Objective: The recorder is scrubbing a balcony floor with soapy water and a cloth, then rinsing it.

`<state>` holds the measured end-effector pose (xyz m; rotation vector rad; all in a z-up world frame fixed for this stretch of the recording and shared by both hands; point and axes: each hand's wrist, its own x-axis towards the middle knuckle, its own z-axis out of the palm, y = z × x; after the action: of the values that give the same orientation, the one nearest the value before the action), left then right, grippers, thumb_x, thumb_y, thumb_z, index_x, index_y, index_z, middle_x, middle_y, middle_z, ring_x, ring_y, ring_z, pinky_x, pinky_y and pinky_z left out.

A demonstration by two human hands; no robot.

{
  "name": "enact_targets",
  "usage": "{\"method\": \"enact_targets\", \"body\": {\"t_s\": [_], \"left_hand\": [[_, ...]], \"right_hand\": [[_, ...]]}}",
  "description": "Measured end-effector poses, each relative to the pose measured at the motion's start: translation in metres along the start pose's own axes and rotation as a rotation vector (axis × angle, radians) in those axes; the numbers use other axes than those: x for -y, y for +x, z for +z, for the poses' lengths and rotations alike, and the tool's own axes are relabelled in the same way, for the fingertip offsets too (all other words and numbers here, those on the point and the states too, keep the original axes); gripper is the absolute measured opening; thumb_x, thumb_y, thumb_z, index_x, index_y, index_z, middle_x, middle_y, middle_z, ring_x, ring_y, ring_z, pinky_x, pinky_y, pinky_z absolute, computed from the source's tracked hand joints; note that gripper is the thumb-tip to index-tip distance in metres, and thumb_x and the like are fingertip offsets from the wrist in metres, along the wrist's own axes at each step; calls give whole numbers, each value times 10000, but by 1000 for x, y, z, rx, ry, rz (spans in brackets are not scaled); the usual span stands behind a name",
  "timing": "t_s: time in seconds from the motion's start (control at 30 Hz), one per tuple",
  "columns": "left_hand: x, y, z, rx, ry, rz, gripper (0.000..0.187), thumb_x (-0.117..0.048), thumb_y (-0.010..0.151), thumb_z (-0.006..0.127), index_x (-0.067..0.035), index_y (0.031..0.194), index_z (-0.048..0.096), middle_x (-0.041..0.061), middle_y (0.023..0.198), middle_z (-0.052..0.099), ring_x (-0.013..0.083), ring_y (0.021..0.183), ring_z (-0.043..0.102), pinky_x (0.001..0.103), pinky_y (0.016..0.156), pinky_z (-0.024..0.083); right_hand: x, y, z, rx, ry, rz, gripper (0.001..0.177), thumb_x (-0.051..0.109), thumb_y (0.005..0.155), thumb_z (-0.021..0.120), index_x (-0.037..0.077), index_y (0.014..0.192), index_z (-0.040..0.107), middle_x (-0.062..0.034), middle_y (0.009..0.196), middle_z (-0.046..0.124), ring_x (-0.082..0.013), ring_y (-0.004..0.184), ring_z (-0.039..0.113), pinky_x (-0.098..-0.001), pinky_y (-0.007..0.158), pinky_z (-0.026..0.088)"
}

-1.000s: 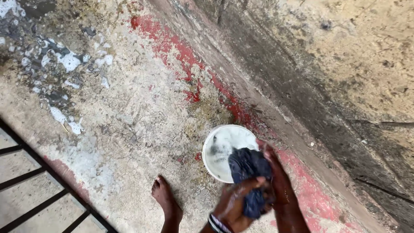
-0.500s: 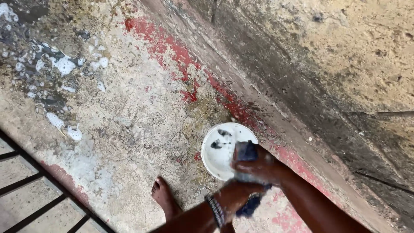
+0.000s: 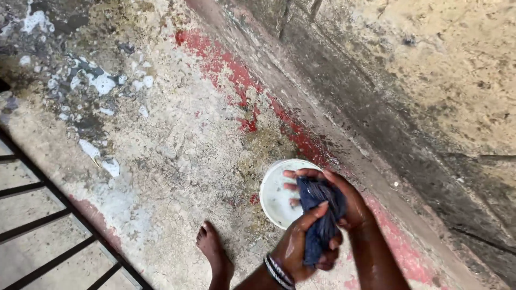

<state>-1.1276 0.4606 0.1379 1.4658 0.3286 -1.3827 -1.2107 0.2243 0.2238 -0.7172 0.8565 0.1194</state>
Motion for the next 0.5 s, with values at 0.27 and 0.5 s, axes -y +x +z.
{"method": "enact_targets", "body": {"t_s": [0.27, 0.5], "left_hand": [[32, 22, -87, -816, 52, 121, 516, -396, 1071, 383, 51, 1222, 590, 284, 1318, 563, 427, 1171, 509, 549, 1038, 394], [97, 70, -150, -912, 258, 179, 533, -417, 1061, 374, 31, 1254, 588, 241, 1374, 523, 416, 1260, 426, 521, 1096, 309]], "right_hand": [[39, -72, 44, 633, 759, -444, 196, 166, 997, 611, 66, 1164, 587, -83, 1168, 576, -229, 1091, 575, -476, 1017, 501], [53, -45, 39, -45, -46, 168, 235, 283, 889, 689, 77, 829, 592, -68, 694, 592, -201, 633, 575, -400, 623, 506]]}}
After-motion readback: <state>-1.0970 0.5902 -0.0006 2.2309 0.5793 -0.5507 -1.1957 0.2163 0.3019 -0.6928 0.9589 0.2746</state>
